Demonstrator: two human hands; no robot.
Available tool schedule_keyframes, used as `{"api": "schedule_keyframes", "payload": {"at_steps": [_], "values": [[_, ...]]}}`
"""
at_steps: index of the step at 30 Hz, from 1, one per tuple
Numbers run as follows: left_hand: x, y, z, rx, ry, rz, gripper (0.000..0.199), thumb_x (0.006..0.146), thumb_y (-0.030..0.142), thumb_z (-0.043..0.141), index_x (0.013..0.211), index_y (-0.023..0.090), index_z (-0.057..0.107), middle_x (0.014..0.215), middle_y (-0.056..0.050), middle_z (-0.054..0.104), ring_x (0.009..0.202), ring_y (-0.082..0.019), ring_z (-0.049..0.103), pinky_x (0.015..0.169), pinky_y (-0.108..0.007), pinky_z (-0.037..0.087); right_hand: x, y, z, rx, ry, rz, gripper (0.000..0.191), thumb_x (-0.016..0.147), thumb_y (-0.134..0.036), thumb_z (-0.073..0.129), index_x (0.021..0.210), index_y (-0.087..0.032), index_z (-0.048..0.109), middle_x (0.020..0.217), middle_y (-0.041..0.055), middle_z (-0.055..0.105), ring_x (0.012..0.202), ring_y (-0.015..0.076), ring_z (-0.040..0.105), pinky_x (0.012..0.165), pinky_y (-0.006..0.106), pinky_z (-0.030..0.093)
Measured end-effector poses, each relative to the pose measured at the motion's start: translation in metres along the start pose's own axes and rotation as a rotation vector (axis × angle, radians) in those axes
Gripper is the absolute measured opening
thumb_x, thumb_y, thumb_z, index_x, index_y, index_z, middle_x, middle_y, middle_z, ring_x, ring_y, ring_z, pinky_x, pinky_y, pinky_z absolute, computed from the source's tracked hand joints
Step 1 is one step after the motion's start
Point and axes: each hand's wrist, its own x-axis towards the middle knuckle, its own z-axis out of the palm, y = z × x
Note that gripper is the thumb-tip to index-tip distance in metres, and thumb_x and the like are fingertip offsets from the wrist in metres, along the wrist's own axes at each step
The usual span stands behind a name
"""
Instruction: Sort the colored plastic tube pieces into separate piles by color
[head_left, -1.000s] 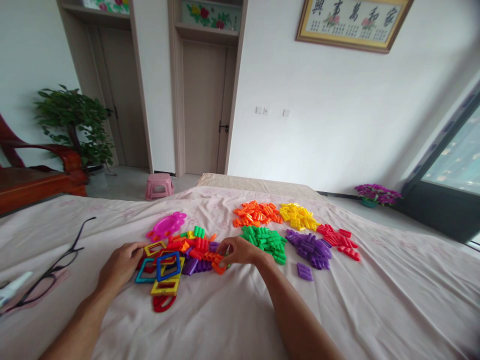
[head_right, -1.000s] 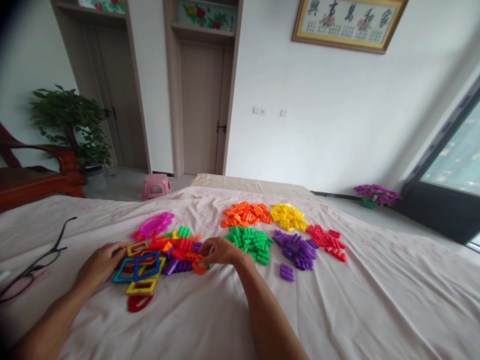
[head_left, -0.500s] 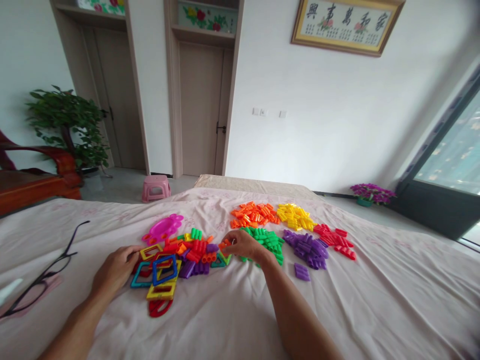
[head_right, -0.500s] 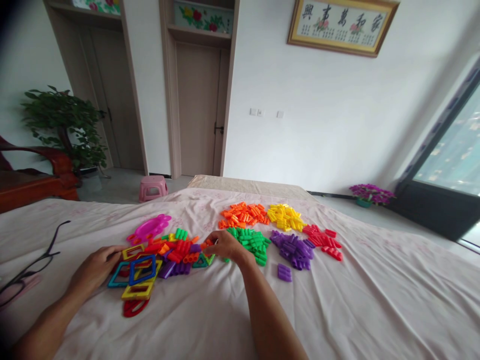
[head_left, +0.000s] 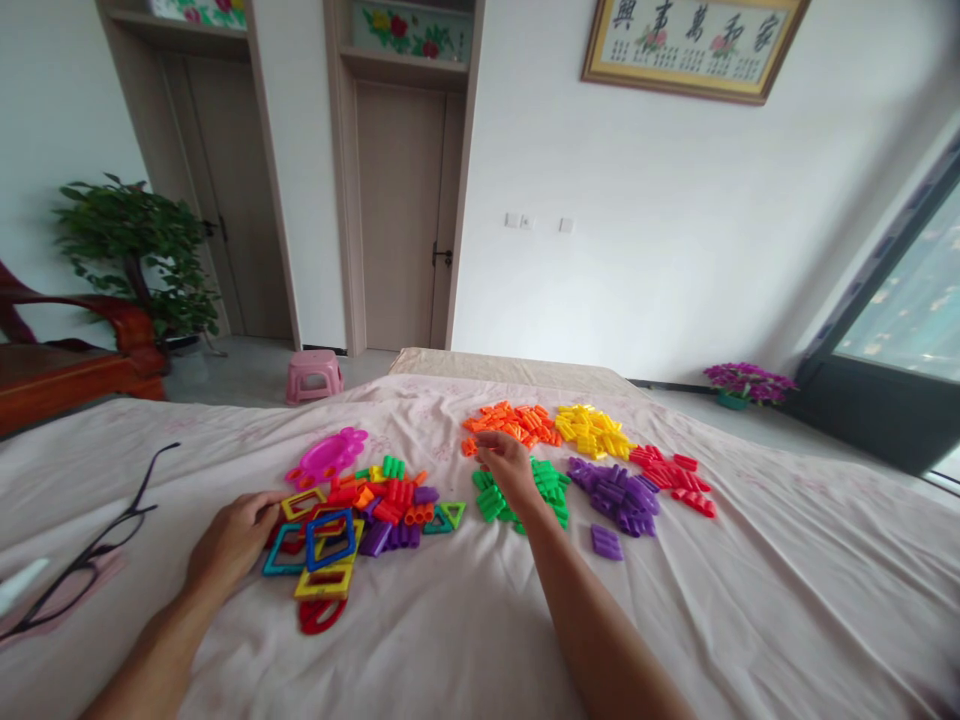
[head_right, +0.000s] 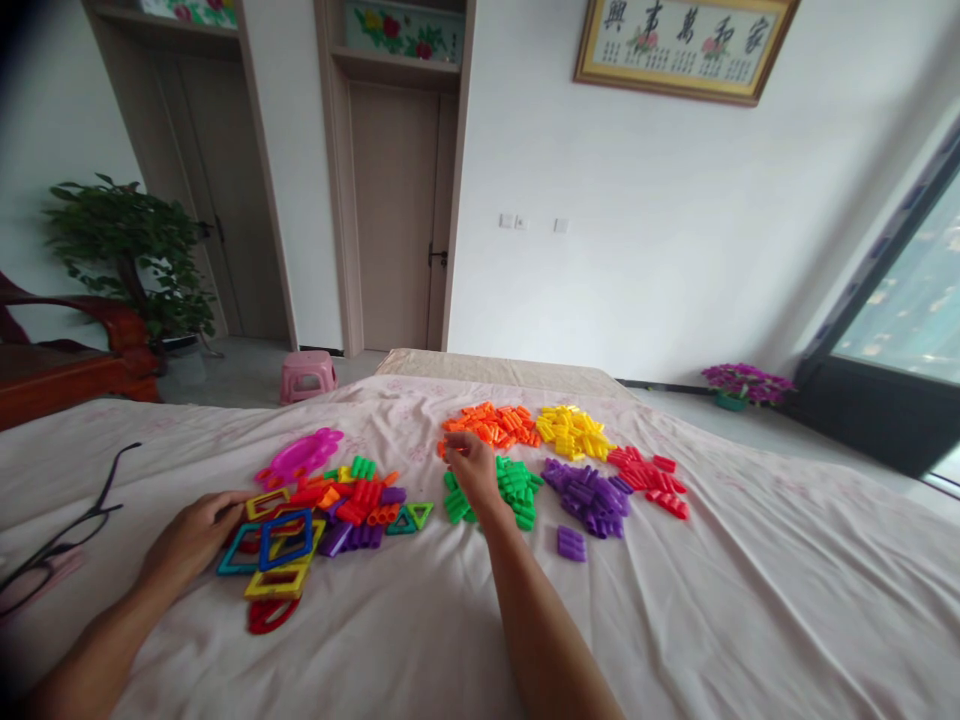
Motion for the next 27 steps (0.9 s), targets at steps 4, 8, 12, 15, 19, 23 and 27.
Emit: {"api": "schedule_keyframes", "payload": {"at_steps": [4, 8, 12, 15, 19, 23, 27], "values": [[0.001, -0.004, 0.003, 0.016, 0.01, 0.01, 0.04, 0.086, 0.037, 0.047, 0.107, 0.022, 0.077, 0.112, -0.007, 0.077, 0.102, -0.024, 0.071, 0.085, -0.028, 0.053, -0.011, -0.009, 0.018, -0.057, -0.285, -0.053, 0.023, 0.075, -0.028, 0.068, 0.092, -0.016, 0.075, 0.079, 0.0031, 0.071, 0.069, 0.0144, 0.063, 0.064, 0.025, 0.05], [0.001, -0.004, 0.003, 0.024, -0.005, 0.006, 0.041, 0.088, 0.038, 0.045, 0.109, 0.021, 0.076, 0.114, -0.008, 0.076, 0.104, -0.024, 0.07, 0.087, -0.029, 0.052, -0.022, -0.016, 0.028, -0.227, -0.552, -0.067, 0.022, 0.073, -0.025, 0.077, 0.093, -0.018, 0.079, 0.081, 0.002, 0.072, 0.068, 0.0128, 0.061, 0.06, 0.021, 0.047], [-0.001, -0.002, 0.002, 0.033, 0.0, 0.002, 0.04, 0.089, 0.038, 0.044, 0.107, 0.021, 0.076, 0.115, -0.008, 0.076, 0.105, -0.024, 0.07, 0.089, -0.029, 0.051, -0.028, -0.014, 0.035, -0.378, -0.609, -0.186, 0.045, 0.063, -0.021, 0.087, 0.107, -0.024, 0.079, 0.105, 0.0033, 0.071, 0.077, 0.0134, 0.062, 0.069, 0.022, 0.049], [-0.001, 0.0, 0.001, 0.032, 0.0, 0.001, 0.041, 0.089, 0.037, 0.044, 0.108, 0.021, 0.076, 0.114, -0.008, 0.076, 0.105, -0.024, 0.07, 0.088, -0.029, 0.051, -0.03, -0.011, 0.041, -0.405, -0.578, -0.241, 0.033, 0.073, -0.022, 0.082, 0.105, -0.024, 0.08, 0.104, 0.0034, 0.07, 0.077, 0.0136, 0.063, 0.071, 0.022, 0.049], [0.0, 0.0, 0.0, 0.031, -0.006, 0.005, 0.041, 0.089, 0.037, 0.044, 0.109, 0.021, 0.076, 0.114, -0.008, 0.076, 0.105, -0.023, 0.07, 0.088, -0.029, 0.052, -0.03, -0.009, 0.046, -0.392, -0.468, -0.255, 0.018, 0.086, -0.019, 0.067, 0.099, -0.019, 0.079, 0.095, 0.0043, 0.073, 0.082, 0.016, 0.065, 0.076, 0.023, 0.048], [-0.001, 0.002, -0.002, 0.027, 0.003, 0.028, 0.04, 0.089, 0.036, 0.044, 0.108, 0.021, 0.076, 0.113, -0.007, 0.077, 0.103, -0.022, 0.07, 0.087, -0.028, 0.052, -0.028, -0.011, 0.046, -0.286, -0.373, -0.113, 0.021, 0.09, -0.023, 0.056, 0.089, -0.015, 0.075, 0.075, 0.0021, 0.07, 0.068, 0.0143, 0.063, 0.062, 0.021, 0.046], [-0.002, 0.002, -0.002, 0.033, -0.005, 0.025, 0.04, 0.089, 0.036, 0.044, 0.108, 0.021, 0.076, 0.113, -0.008, 0.077, 0.103, -0.022, 0.07, 0.088, -0.028, 0.051, -0.025, -0.014, 0.04, -0.132, -0.326, 0.069, 0.022, 0.088, -0.028, 0.055, 0.078, -0.015, 0.069, 0.068, 0.001, 0.067, 0.054, 0.0114, 0.06, 0.048, 0.019, 0.041]]}}
